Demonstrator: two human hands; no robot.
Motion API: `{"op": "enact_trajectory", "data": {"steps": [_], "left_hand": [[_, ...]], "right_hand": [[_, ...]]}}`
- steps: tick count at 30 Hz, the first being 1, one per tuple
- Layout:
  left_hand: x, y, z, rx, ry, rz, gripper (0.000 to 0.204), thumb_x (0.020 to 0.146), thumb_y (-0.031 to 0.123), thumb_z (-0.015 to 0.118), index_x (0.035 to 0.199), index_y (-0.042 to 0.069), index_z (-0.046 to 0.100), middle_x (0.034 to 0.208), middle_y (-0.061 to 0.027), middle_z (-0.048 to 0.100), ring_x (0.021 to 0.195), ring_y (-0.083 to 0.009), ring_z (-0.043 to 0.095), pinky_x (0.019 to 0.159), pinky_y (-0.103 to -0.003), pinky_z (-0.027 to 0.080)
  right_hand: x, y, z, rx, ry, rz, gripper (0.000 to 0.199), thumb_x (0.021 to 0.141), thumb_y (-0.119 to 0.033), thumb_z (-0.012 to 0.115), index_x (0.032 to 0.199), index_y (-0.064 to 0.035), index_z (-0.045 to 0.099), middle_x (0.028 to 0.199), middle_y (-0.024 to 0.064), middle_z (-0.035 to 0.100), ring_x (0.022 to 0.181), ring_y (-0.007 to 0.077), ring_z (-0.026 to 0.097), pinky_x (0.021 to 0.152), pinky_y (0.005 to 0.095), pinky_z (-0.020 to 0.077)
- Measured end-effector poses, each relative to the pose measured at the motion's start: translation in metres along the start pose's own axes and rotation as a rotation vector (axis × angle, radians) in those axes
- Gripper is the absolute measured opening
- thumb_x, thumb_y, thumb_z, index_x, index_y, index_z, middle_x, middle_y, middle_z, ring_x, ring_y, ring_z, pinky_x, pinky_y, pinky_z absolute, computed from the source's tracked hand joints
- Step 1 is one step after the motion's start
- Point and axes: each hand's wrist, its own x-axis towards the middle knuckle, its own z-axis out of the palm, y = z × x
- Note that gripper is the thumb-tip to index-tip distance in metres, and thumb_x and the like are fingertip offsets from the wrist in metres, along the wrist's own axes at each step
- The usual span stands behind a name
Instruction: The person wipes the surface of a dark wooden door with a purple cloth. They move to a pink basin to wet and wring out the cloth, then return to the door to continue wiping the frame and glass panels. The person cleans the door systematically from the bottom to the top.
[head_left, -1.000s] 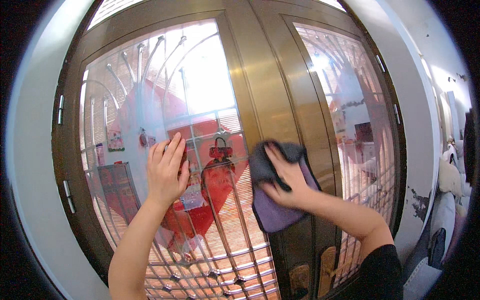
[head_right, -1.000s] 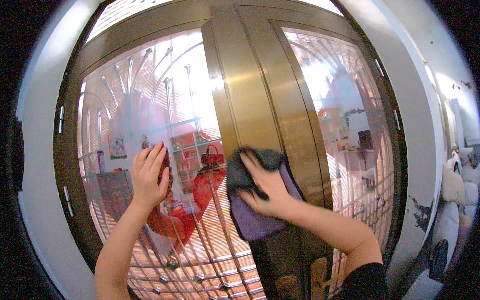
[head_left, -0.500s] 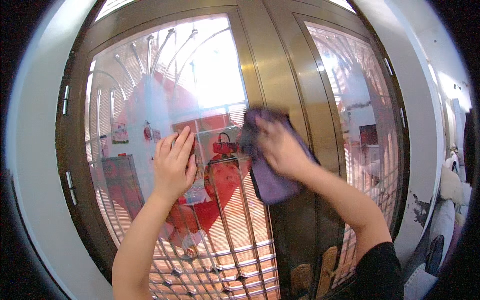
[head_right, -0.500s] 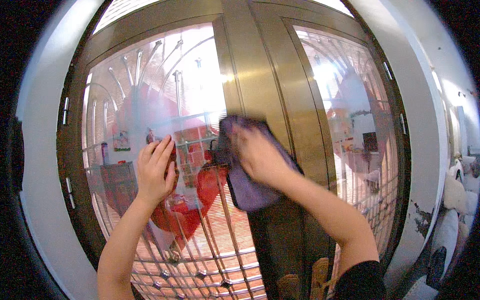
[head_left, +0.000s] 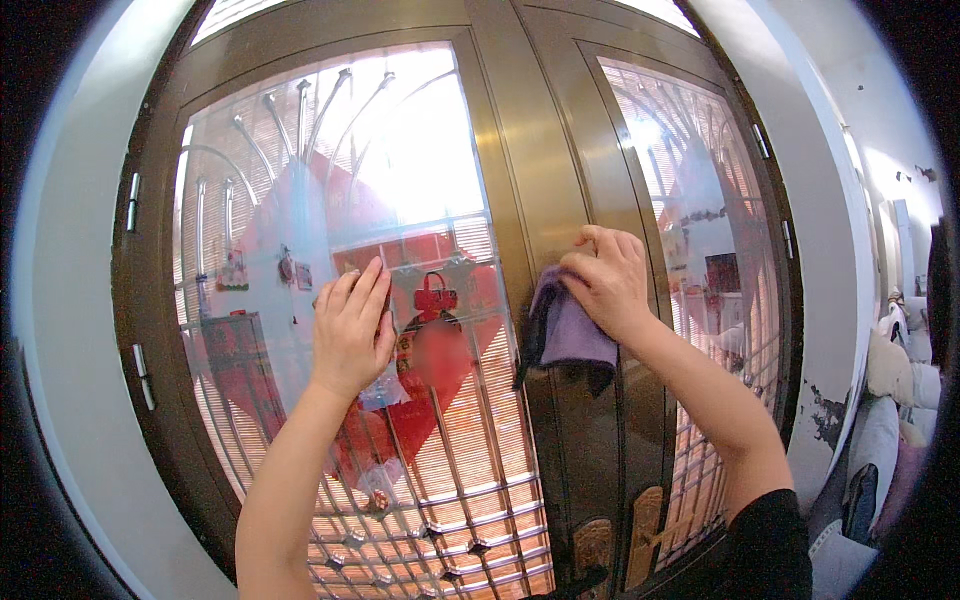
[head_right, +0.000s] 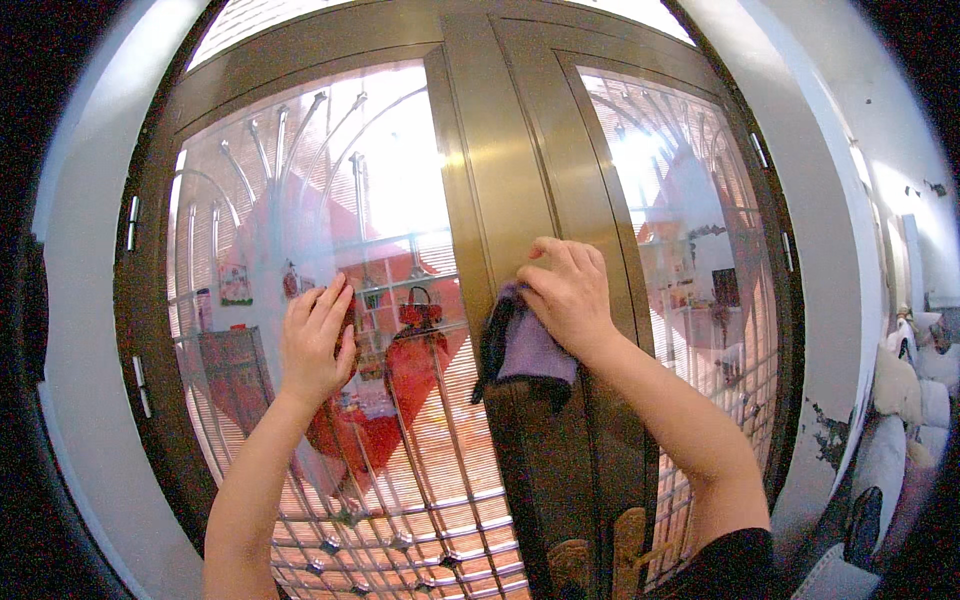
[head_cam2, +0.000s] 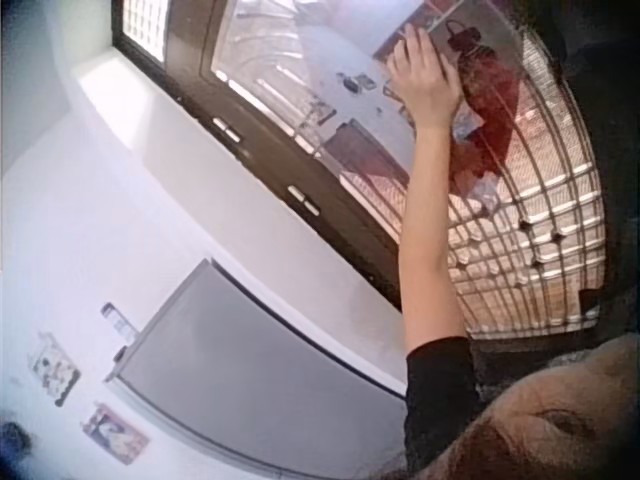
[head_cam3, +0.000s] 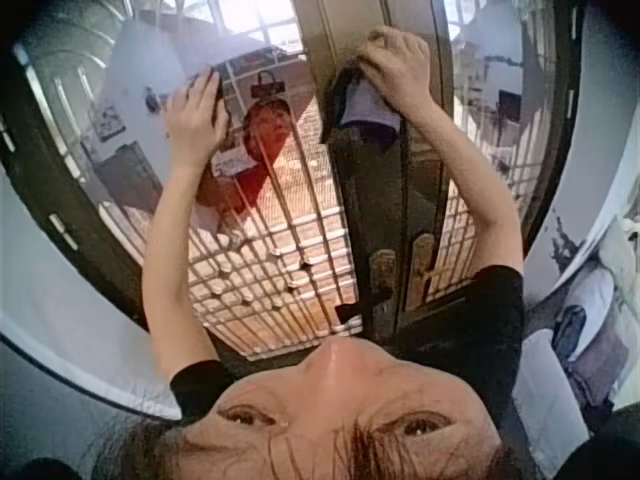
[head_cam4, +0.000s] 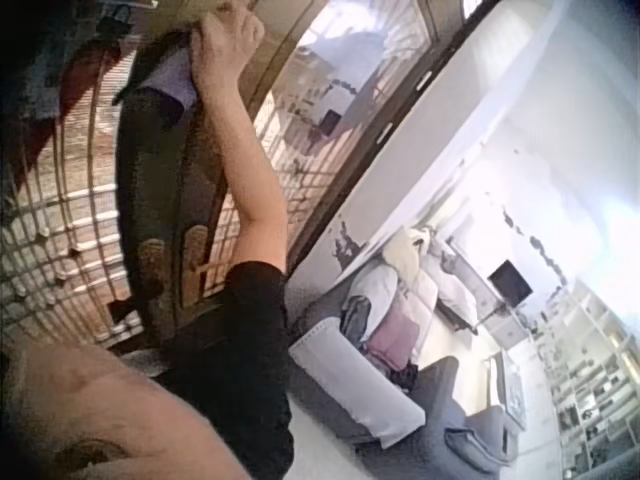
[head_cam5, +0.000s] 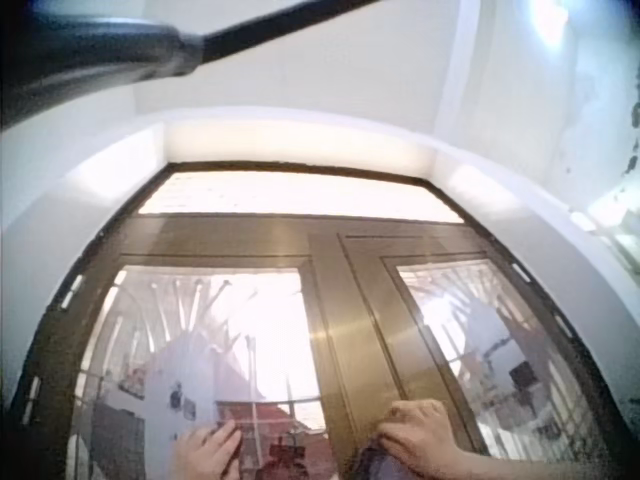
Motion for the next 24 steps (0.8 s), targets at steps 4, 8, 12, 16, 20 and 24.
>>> {"op": "enact_trajectory", "data": {"steps": [4, 8, 12, 16, 20, 24], "left_hand": [[0.002, 0.002, 0.001, -0.019, 0.011, 0.002, 0.046, 0.075, 0.008, 0.060, 0.120, -0.001, 0.056, 0.130, -0.0130, 0.054, 0.111, -0.0323, 0.049, 0.098, -0.045, 0.037], [-0.002, 0.000, -0.001, 0.008, 0.001, -0.001, 0.047, 0.075, 0.009, 0.060, 0.121, 0.000, 0.056, 0.130, -0.0133, 0.053, 0.113, -0.0324, 0.048, 0.100, -0.046, 0.035], [0.001, 0.001, 0.002, 0.003, 0.013, -0.002, 0.047, 0.075, 0.010, 0.060, 0.121, 0.000, 0.056, 0.131, -0.0132, 0.053, 0.115, -0.0323, 0.046, 0.101, -0.046, 0.034], [-0.010, -0.004, 0.004, 0.041, -0.045, 0.009, 0.046, 0.076, 0.009, 0.058, 0.120, -0.001, 0.056, 0.130, -0.0134, 0.053, 0.116, -0.0320, 0.046, 0.101, -0.046, 0.034], [0.004, 0.003, -0.003, 0.018, 0.020, -0.009, 0.048, 0.075, 0.006, 0.056, 0.123, -0.001, 0.053, 0.131, -0.0138, 0.052, 0.117, -0.0323, 0.046, 0.102, -0.046, 0.034], [0.001, -0.001, -0.005, -0.012, 0.117, -0.002, 0.056, 0.074, 0.003, 0.053, 0.129, 0.001, 0.045, 0.134, -0.0178, 0.046, 0.120, -0.0345, 0.043, 0.104, -0.046, 0.031]], "right_hand": [[-0.035, -0.014, 0.026, 0.119, -0.017, 0.177, 0.019, 0.074, -0.008, 0.065, 0.092, -0.0089, 0.062, 0.084, 0.0072, 0.059, 0.077, 0.0263, 0.060, 0.067, 0.0368, 0.0484], [-0.088, -0.081, -0.004, 0.299, -0.486, 0.170, 0.067, 0.080, -0.042, 0.065, 0.130, -0.0023, 0.045, 0.133, 0.0255, 0.044, 0.124, 0.0398, 0.041, 0.105, 0.0495, 0.0316], [-0.110, -0.074, 0.002, 0.247, -0.610, -0.109, 0.071, 0.082, -0.049, 0.060, 0.139, -0.0115, 0.039, 0.145, 0.0224, 0.030, 0.134, 0.0418, 0.028, 0.107, 0.0567, 0.0225], [-0.012, -0.012, 0.064, 0.199, -0.260, 0.035, 0.063, 0.084, -0.039, 0.057, 0.138, -0.0094, 0.041, 0.143, 0.0222, 0.034, 0.130, 0.0420, 0.034, 0.109, 0.0552, 0.0218], [0.114, 0.079, 0.114, -0.245, 0.092, 0.311, 0.063, 0.090, -0.050, 0.046, 0.139, -0.0103, 0.043, 0.144, 0.0204, 0.036, 0.136, 0.0341, 0.030, 0.112, 0.0516, 0.0162], [0.172, 0.025, 0.151, -0.238, 0.228, 0.328, 0.058, 0.087, -0.049, 0.048, 0.132, -0.0121, 0.051, 0.142, 0.0181, 0.040, 0.132, 0.0339, 0.034, 0.110, 0.0544, 0.0169]]}}
